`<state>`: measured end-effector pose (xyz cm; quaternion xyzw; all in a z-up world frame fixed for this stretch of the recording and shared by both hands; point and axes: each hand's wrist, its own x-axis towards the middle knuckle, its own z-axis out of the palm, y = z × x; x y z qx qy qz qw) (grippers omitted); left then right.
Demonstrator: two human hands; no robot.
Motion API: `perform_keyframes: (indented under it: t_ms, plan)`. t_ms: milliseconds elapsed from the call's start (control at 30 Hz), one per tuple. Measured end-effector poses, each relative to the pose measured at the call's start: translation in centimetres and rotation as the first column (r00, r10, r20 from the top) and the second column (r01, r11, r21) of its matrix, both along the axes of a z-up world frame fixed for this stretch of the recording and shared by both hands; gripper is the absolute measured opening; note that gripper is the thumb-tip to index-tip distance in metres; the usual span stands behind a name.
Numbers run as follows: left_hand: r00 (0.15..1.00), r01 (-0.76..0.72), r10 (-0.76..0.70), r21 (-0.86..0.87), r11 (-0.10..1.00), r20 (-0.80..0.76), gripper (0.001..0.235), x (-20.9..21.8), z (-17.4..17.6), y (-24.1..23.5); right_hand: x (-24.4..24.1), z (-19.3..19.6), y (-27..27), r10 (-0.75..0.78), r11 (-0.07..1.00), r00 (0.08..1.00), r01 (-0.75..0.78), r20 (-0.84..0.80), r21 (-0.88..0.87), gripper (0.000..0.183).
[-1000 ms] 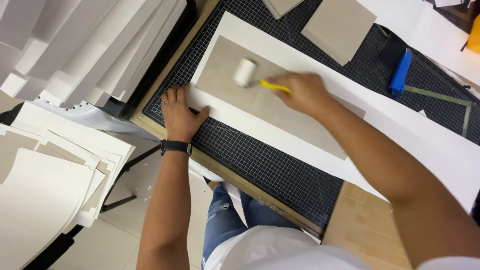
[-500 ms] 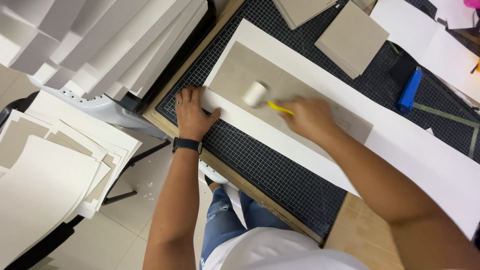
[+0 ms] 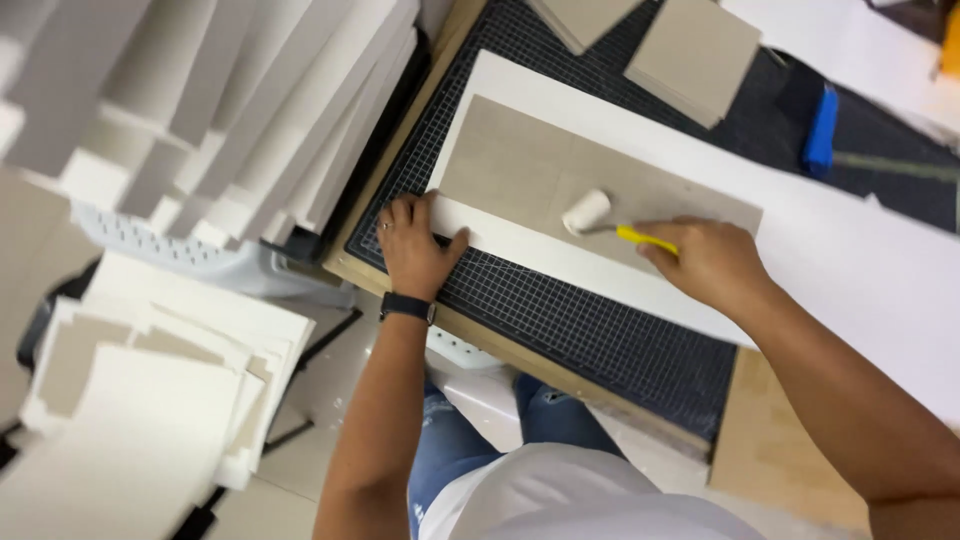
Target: Applying glue to a large paper sheet using a roller and then attaching cardboard panels to it in a specific arrangement.
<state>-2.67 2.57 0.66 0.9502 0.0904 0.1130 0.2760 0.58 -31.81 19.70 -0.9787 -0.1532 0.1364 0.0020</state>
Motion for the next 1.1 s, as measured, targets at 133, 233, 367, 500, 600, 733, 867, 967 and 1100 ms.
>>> perform_keyframes:
  t_ms: [133, 233, 367, 500, 600, 733, 867, 967, 1100]
  plan:
    - [0.994, 0.105, -0.105, 0.009, 0.994, -0.007, 0.070, 0.2, -0.2, 1.4, -1.5, -1.6, 8.0, -0.122, 0.991, 0.979, 0.111, 0.163, 0.075, 0.030]
    - [0.978, 0.207, -0.208, 0.042, 0.978, 0.028, 0.068, -0.8, -1.3, 2.9, -1.8, -4.9, 15.2, -0.201, 0.975, 0.941, 0.166, 0.273, 0.146, 0.030]
    - [0.948, 0.307, -0.313, 0.085, 0.948, 0.062, 0.057, -0.7, -1.6, 4.7, -0.6, -8.3, 22.7, -0.244, 0.965, 0.956, 0.223, 0.163, 0.134, 0.033]
    - [0.920, 0.350, -0.363, 0.111, 0.930, 0.145, 0.048, -0.8, -1.9, 5.5, 5.4, -13.6, 25.6, -0.336, 0.939, 0.933, 0.321, 0.126, 0.126, 0.037]
    - [0.900, 0.376, -0.387, 0.092, 0.922, 0.201, 0.038, -0.8, -2.1, 6.2, 9.7, -16.8, 26.3, -0.366, 0.927, 0.919, 0.348, 0.143, 0.139, 0.038]
    - [0.860, 0.422, -0.429, 0.088, 0.902, 0.276, 0.035, -0.5, -2.6, 7.1, 0.3, -6.0, 30.4, -0.425, 0.894, 0.905, 0.417, 0.020, 0.162, 0.042]
    - [0.847, 0.466, -0.466, 0.064, 0.882, 0.256, 0.029, -0.7, -3.0, 7.6, -1.1, -5.3, 30.4, -0.384, 0.922, 0.923, 0.385, -0.028, 0.038, 0.036]
    - [0.847, 0.466, -0.464, 0.058, 0.883, 0.259, 0.025, -0.1, -2.6, 7.7, 5.4, -10.3, 29.7, -0.407, 0.913, 0.909, 0.402, 0.084, 0.073, 0.030]
    - [0.845, 0.486, -0.476, 0.024, 0.874, 0.245, 0.021, -0.6, -2.3, 8.0, 6.1, -11.9, 30.8, -0.439, 0.897, 0.893, 0.429, 0.104, 0.103, 0.033]
